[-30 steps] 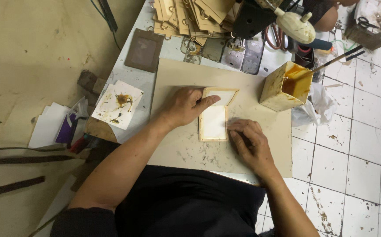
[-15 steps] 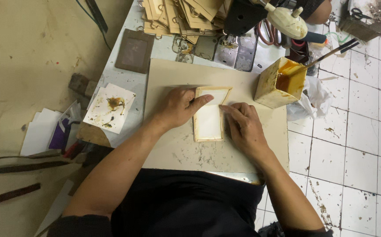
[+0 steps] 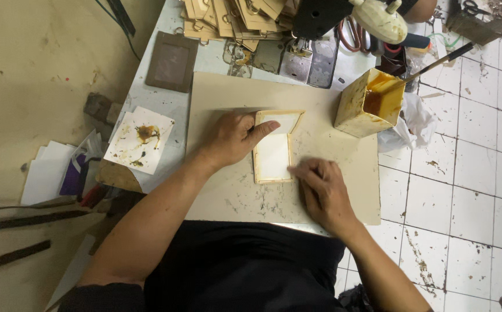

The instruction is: The person assembles small keychain-like items by inserting white rectangular inserts into brown leather-like frames, then closing and stacking them. The person repeatedly picks up frames, inserts the white pieces, closes the items, and places them aside on the table.

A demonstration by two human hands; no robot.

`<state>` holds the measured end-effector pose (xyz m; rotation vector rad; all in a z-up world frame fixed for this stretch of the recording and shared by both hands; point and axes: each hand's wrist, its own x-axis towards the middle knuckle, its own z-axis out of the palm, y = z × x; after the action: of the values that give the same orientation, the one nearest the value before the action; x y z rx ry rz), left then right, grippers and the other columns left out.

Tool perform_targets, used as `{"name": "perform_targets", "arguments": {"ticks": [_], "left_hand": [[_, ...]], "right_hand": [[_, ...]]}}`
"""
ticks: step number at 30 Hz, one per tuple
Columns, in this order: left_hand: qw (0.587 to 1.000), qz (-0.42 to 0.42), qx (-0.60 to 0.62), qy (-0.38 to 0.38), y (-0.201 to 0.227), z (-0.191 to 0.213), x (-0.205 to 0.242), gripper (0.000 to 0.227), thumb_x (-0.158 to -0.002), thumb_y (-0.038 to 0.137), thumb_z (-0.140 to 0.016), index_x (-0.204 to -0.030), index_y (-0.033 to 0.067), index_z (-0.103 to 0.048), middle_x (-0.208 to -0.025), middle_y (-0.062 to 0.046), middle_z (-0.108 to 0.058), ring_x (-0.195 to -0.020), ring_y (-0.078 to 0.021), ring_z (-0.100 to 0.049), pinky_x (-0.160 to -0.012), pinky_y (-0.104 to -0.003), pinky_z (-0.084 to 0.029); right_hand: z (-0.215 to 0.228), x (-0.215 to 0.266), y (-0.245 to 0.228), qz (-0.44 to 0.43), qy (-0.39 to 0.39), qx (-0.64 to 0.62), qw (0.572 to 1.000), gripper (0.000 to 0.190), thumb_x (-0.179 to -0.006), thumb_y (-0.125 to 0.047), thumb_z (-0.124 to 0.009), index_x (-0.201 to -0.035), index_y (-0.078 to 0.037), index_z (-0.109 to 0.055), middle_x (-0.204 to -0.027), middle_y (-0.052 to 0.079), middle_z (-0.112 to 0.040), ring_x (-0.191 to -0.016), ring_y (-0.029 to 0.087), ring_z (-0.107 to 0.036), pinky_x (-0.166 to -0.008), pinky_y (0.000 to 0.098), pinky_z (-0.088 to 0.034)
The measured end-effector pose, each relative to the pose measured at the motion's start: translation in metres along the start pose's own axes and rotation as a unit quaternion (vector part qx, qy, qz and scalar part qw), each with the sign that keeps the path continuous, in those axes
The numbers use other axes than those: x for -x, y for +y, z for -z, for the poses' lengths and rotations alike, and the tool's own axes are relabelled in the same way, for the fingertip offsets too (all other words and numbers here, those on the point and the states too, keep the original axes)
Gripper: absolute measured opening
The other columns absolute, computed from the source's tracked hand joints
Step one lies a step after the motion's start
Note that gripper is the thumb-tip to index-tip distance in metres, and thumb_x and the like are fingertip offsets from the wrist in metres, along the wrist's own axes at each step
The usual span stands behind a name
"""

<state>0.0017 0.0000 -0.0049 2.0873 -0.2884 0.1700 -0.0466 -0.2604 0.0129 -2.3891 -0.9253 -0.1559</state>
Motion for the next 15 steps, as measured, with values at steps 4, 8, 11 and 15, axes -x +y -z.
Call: {"name": "perform_targets", "arguments": {"ticks": [4,8,11,15], "left_hand": [[1.000,0.002,-0.010,0.006,-0.002,-0.001,0.002,0.067,-0.103,0.051,-0.055,-0.056,0.0035,-0.054,-0.050,-0.021,-0.055,-0.048,-0.0371,-0.058,-0.047,-0.043,-0.043],[1.000,-0.004,-0.024,0.014,0.002,0.002,0.004,0.067,-0.102,0.051,-0.057,-0.057,0.0011,-0.053,-0.052,-0.024,-0.055,-0.053,-0.0444,-0.061,-0.049,-0.048,-0.043],[0.999,-0.003,-0.036,0.023,-0.001,-0.003,0.003,0.068,-0.100,0.053,-0.057,-0.057,0.0007,-0.052,-0.053,-0.025,-0.055,-0.056,-0.0458,-0.062,-0.049,-0.049,-0.044],[1.000,0.006,-0.008,0.016,-0.011,-0.011,-0.002,0.070,-0.100,0.056,-0.055,-0.057,-0.0003,-0.053,-0.054,-0.027,-0.054,-0.055,-0.0471,-0.061,-0.051,-0.050,-0.043]], "right_hand": [[0.000,0.015,-0.004,-0.003,-0.001,0.003,1.000,0.030,-0.090,-0.001,-0.063,-0.109,-0.017,-0.079,-0.098,0.009,-0.063,-0.091,0.033,-0.064,-0.082,0.0437,-0.052],[0.005,-0.007,-0.015,0.000,0.001,-0.012,1.000,0.029,-0.091,-0.002,-0.063,-0.114,-0.016,-0.076,-0.101,0.010,-0.064,-0.095,0.034,-0.065,-0.082,0.0451,-0.053],[-0.002,-0.033,-0.022,0.026,-0.003,-0.019,0.999,0.035,-0.092,-0.002,-0.060,-0.122,-0.013,-0.073,-0.103,0.012,-0.063,-0.097,0.036,-0.064,-0.083,0.0457,-0.054],[-0.023,-0.058,-0.021,0.072,-0.028,0.007,0.997,0.037,-0.089,-0.004,-0.062,-0.124,-0.012,-0.069,-0.104,0.013,-0.062,-0.099,0.037,-0.063,-0.083,0.0467,-0.054]]}}
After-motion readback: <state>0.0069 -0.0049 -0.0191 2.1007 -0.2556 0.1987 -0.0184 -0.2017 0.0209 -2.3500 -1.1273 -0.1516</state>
